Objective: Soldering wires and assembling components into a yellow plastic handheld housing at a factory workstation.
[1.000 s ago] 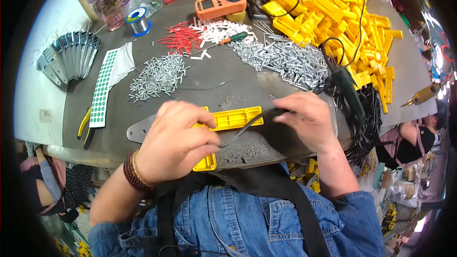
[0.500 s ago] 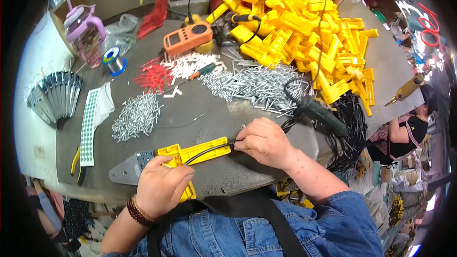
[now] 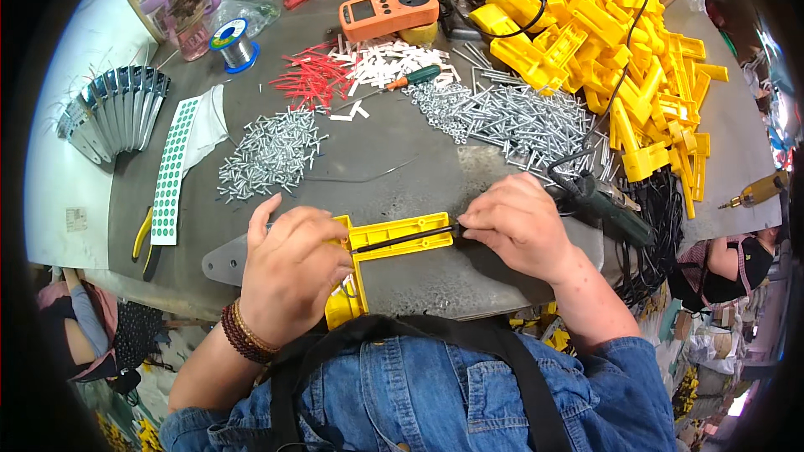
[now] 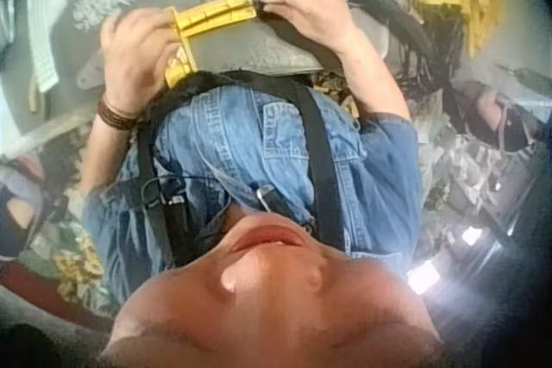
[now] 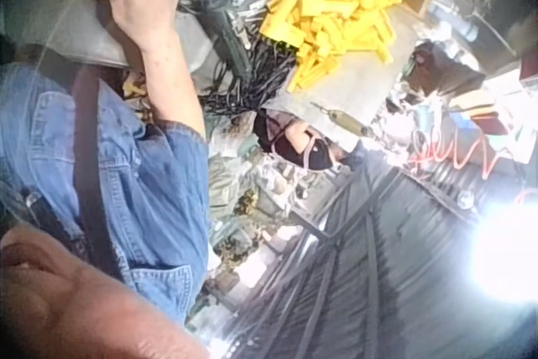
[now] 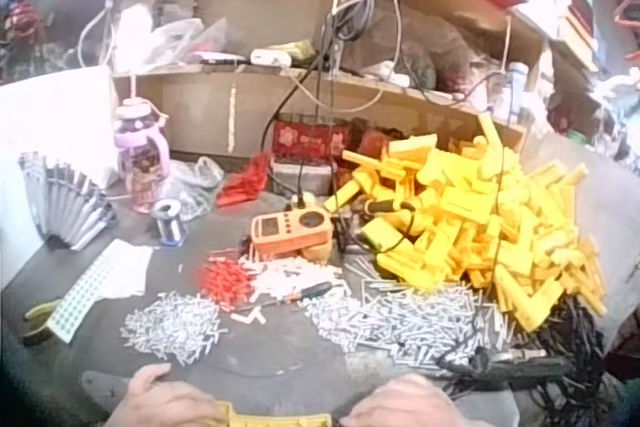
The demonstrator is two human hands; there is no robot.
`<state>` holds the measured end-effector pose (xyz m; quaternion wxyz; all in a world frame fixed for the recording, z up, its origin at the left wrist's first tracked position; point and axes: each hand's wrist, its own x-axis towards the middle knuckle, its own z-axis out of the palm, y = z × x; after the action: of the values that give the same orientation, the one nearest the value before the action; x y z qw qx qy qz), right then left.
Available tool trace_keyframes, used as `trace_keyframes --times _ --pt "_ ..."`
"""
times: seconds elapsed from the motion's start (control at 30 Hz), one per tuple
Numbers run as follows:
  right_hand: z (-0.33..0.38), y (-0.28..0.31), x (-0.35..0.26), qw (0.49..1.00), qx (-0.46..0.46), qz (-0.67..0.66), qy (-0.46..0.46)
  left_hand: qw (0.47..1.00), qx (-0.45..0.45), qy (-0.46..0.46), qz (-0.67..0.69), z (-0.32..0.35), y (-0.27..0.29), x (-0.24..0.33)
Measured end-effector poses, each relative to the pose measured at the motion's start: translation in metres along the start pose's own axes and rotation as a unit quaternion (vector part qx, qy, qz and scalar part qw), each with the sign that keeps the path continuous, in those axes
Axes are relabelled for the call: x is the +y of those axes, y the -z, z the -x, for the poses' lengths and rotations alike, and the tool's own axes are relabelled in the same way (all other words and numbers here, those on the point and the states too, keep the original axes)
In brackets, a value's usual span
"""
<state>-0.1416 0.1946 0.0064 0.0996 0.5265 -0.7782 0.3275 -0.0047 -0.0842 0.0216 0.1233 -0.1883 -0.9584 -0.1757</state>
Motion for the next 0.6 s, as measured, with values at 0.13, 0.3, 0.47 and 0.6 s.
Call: trace_keyframes --times 0.13,0.3,0.47,0.6 --pt "-0.001 -0.004 -0.003 0.999 0.010 -0.030 -0.010 0.996 0.027 0.074 0.040 0.001 0.002 0.002" --pt "0.001 -0.005 0.004 0.999 -0.032 0.031 0.008 0.997 0.034 0.058 0.039 0.001 -0.002 -0.004" --pt "0.004 0.006 -0.014 0.997 -0.036 0.025 -0.059 0.998 0.029 0.049 0.028 0.004 -0.001 0.000" --pt "-0.015 0.085 0.026 0.979 -0.048 0.197 -0.027 0.995 0.031 0.092 0.024 0.018 -0.005 -0.002"
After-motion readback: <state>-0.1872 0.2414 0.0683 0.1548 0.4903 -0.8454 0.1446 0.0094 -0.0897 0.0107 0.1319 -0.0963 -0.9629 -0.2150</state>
